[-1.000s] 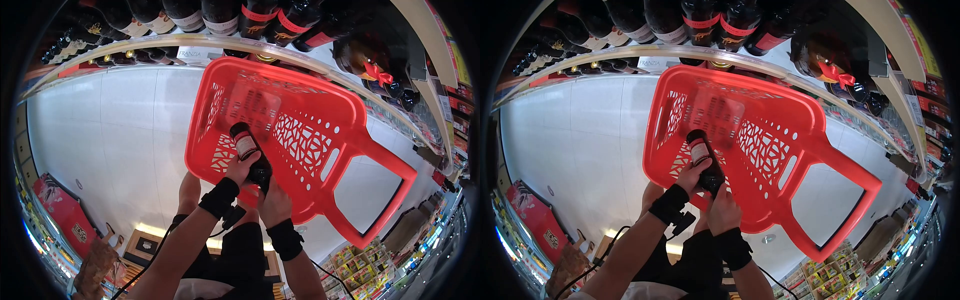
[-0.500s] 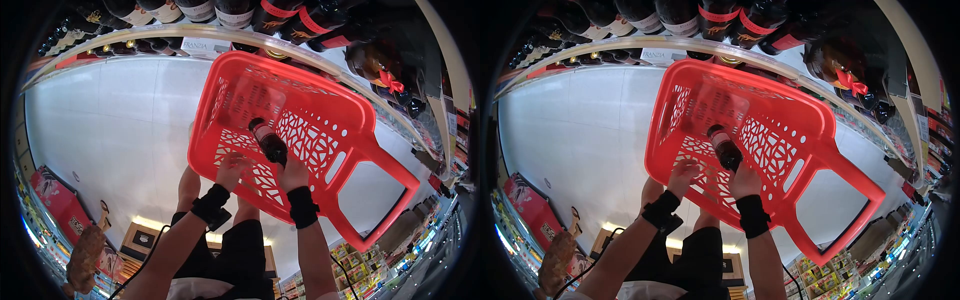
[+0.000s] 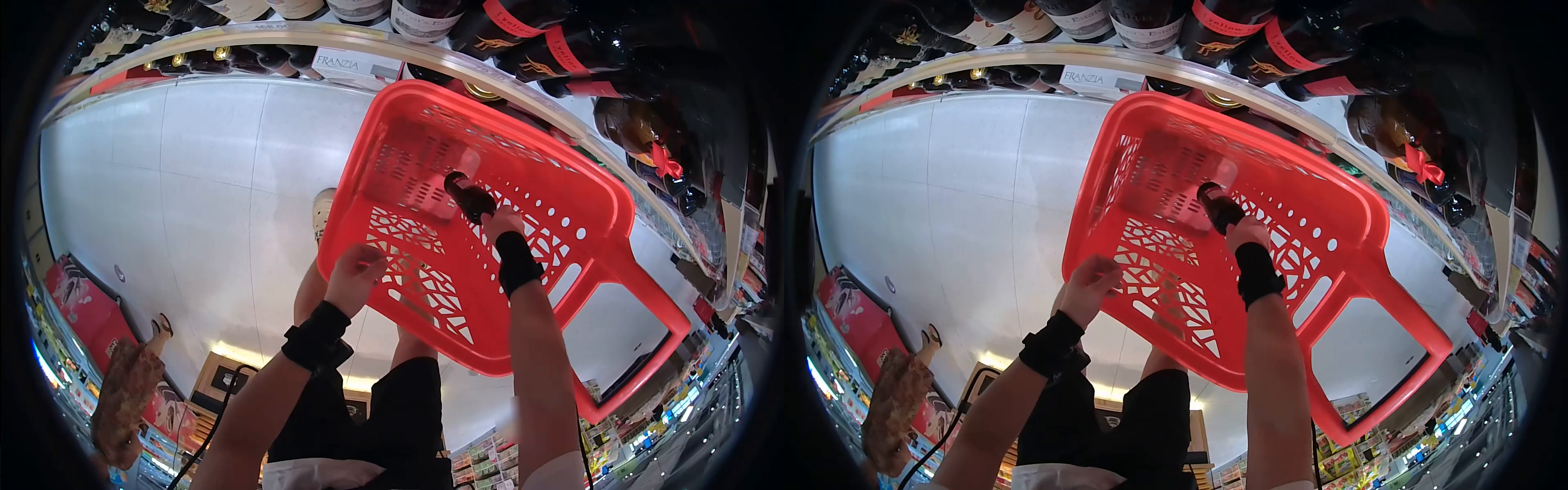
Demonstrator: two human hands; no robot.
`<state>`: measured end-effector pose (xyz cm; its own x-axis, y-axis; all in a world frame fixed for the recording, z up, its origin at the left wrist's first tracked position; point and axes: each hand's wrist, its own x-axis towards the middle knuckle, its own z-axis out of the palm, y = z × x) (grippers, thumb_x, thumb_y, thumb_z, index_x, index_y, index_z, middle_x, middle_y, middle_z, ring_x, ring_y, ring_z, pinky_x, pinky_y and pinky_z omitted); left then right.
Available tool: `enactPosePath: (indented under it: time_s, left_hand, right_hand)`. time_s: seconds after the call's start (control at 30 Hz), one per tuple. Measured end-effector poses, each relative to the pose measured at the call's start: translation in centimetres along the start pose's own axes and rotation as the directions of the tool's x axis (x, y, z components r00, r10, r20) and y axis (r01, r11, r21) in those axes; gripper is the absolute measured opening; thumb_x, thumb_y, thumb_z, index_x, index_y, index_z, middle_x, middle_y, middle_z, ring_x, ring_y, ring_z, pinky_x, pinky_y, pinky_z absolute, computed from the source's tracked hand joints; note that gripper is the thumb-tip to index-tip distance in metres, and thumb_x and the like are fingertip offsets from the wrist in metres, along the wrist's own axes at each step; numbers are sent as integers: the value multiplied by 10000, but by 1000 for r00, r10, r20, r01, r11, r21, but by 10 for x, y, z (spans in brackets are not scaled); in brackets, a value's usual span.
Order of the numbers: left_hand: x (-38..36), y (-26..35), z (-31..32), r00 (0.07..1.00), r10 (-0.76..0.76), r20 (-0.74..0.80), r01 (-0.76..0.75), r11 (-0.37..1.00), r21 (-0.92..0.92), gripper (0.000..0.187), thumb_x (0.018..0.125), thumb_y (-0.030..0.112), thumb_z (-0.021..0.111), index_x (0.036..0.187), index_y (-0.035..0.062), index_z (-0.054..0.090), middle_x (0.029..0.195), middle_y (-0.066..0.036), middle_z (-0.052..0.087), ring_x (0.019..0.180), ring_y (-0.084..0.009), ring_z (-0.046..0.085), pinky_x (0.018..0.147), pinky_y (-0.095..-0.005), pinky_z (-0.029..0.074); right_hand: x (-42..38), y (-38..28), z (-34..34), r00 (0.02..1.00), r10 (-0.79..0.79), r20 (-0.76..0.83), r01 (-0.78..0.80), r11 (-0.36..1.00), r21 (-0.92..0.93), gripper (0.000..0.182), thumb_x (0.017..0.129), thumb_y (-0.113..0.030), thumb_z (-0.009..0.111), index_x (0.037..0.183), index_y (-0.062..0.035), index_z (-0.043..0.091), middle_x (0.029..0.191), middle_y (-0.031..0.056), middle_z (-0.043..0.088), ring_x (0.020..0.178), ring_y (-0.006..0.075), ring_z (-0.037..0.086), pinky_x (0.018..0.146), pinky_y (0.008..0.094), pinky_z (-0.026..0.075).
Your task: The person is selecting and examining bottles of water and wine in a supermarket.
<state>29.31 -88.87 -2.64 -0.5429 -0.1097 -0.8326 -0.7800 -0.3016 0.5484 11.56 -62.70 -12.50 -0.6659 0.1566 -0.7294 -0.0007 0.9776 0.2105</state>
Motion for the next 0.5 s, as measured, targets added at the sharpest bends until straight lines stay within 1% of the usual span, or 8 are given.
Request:
enactPosePath:
  time_s: [0.03, 0.13, 0.27, 0.3, 0.33, 0.37, 0.47, 0.5]
  left_hand:
    - [0, 1, -1, 1000, 17, 9, -17, 1000, 27, 173, 927, 134, 634, 1060, 27, 608, 957, -61, 656, 816, -144, 659, 702, -278, 551]
    - [2, 2, -4, 1000, 15, 13, -15, 999, 49, 175, 922, 139, 641, 1048, 21, 613, 957, -55, 657, 831, -145, 658, 704, -280, 550]
    - [3, 9, -7, 1000, 12, 7, -12, 997, 79, 180, 925, 153, 640, 1045, 20, 614, 955, -47, 656, 856, -134, 654, 723, -279, 546]
    - [4, 9, -8, 1000, -1, 12, 0, 999, 50, 179, 927, 155, 638, 1043, 22, 616, 954, -45, 656, 862, -131, 653, 729, -278, 545]
    - [4, 8, -8, 1000, -14, 17, 14, 1000, 22, 177, 928, 158, 637, 1042, 24, 617, 954, -44, 656, 867, -128, 652, 735, -277, 543]
    - [5, 8, -7, 999, -22, 24, 22, 1000, -4, 175, 929, 159, 635, 1043, 27, 616, 954, -43, 655, 869, -127, 651, 740, -277, 542]
    - [8, 6, -7, 999, -32, 44, 35, 997, -63, 168, 932, 158, 631, 1044, 35, 611, 958, -40, 652, 874, -125, 648, 751, -278, 538]
    - [9, 5, -6, 998, -26, 49, 29, 997, -70, 165, 932, 154, 631, 1045, 36, 608, 960, -39, 651, 874, -124, 647, 753, -278, 538]
  right_hand:
    - [14, 2, -7, 994, -29, 105, 27, 1000, 16, 601, 880, -463, 608, 1163, 67, 587, 1174, 261, 642, 1123, 373, 628, 933, 452, 522]
    - [43, 7, -8, 987, 40, 158, -42, 999, 7, 634, 884, -485, 588, 1197, 66, 572, 1209, 264, 625, 1142, 378, 617, 956, 449, 512]
    - [79, 14, 5, 991, 36, 127, -39, 999, 19, 624, 891, -491, 564, 1208, 46, 594, 1262, 273, 593, 1187, 382, 590, 981, 450, 497]
    - [98, 22, 14, 976, 16, 217, -35, 996, 86, 643, 894, -494, 530, 1208, 64, 592, 1290, 271, 575, 1185, 387, 588, 987, 449, 490]
    - [111, 25, 20, 970, -149, 192, 173, 978, -117, 568, 877, -446, 569, 1156, 47, 610, 1172, 254, 618, 1094, 376, 627, 928, 449, 517]
    - [124, 29, 26, 929, -312, 201, 362, 878, -314, 493, 860, -398, 608, 1104, 29, 628, 1055, 236, 661, 1004, 365, 665, 869, 449, 544]
    - [152, 49, 60, 937, -347, 28, 344, 910, -233, 315, 863, -298, 595, 974, -9, 653, 889, 203, 659, 848, 345, 693, 757, 439, 564]
    - [162, 43, 62, 990, -99, 105, 96, 995, 29, 374, 871, -319, 559, 1072, -17, 649, 1058, 232, 637, 971, 358, 668, 840, 453, 544]
